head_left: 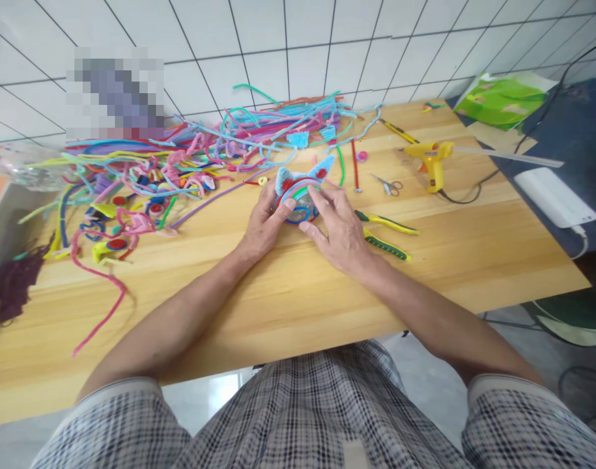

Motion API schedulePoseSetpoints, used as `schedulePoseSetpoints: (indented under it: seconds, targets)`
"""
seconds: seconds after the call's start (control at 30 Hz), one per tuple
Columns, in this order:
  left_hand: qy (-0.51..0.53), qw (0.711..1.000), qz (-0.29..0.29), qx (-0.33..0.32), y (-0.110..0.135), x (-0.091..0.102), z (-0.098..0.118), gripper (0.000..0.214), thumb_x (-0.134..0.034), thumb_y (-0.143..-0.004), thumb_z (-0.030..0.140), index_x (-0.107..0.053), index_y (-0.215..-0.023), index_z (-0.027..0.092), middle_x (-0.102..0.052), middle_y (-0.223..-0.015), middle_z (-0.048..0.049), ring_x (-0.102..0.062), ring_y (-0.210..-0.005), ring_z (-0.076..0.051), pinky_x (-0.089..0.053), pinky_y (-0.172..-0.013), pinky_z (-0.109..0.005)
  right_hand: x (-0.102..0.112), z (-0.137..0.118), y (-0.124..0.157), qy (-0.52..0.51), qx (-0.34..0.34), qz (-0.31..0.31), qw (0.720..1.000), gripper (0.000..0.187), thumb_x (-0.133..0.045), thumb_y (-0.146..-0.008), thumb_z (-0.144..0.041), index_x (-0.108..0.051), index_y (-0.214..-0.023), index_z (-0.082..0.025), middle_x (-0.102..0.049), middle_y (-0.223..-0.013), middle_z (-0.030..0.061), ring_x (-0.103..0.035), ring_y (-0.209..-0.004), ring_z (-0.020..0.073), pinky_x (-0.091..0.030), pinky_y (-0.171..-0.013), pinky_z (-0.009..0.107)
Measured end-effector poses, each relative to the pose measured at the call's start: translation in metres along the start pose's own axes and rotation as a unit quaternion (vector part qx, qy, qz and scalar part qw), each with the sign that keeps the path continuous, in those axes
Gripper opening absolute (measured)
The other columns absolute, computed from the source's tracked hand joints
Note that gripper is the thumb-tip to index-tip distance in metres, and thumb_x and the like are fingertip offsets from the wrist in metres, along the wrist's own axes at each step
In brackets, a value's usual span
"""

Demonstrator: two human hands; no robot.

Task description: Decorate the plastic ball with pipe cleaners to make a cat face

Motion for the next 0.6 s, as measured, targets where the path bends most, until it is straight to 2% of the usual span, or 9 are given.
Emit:
schedulePoseSetpoints:
  seconds: [0.17,0.33,0.47,0.6]
  targets:
    - [-0.009,1.0,-0.01,-0.003,0.002,0.002,-0.002,0.073,-0.1,-0.103,0.083,-0.087,-0.159,0.038,-0.079,-0.18,-0.0047,-0.051,-0.191,-0.04,-0.025,-0.169,-0.061,0.004,-0.009,0.002,0.036,0.005,-0.026,0.999,0.07,-0.077,-0.123,-0.038,-0.065,-0.192,-0.029,-0.066,-0.178,0.0228,-0.074,-0.154,0.043,-0.067,-0.139,0.075]
    - [-0.023,0.999,-0.024,-0.016,0.0,0.003,-0.003,0.074,-0.099,-0.103,0.084,-0.086,-0.161,0.039,-0.076,-0.184,-0.0039,-0.049,-0.193,-0.04,-0.024,-0.168,-0.059,0.005,-0.012,0.003,0.052,0.002,-0.038,0.998,0.075,-0.081,-0.12,-0.034,-0.063,-0.193,-0.035,-0.064,-0.179,0.0213,-0.073,-0.155,0.0455,-0.066,-0.138,0.079]
    - [-0.035,0.998,-0.029,-0.035,-0.003,0.004,-0.007,0.081,-0.095,-0.104,0.089,-0.086,-0.163,0.033,-0.074,-0.188,-0.0092,-0.052,-0.191,-0.043,-0.026,-0.167,-0.059,0.005,-0.014,0.003,0.075,0.007,-0.043,0.996,0.077,-0.084,-0.119,-0.033,-0.063,-0.193,-0.035,-0.065,-0.178,0.0222,-0.073,-0.155,0.0467,-0.065,-0.139,0.079]
    - [-0.053,0.996,-0.048,-0.053,-0.006,0.009,-0.016,0.084,-0.09,-0.107,0.091,-0.082,-0.168,0.033,-0.074,-0.187,-0.0106,-0.055,-0.189,-0.044,-0.03,-0.165,-0.062,0.001,-0.013,0.004,0.075,0.002,-0.04,0.996,0.076,-0.08,-0.121,-0.033,-0.06,-0.194,-0.031,-0.065,-0.181,0.0242,-0.071,-0.163,0.0478,-0.061,-0.143,0.08]
Point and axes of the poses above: each hand's wrist, its own y-axis away from the middle knuckle, its own x-axis out of the back of the hand, z = x × y, the point moved 1 cm from there along -y, towards the middle knuckle
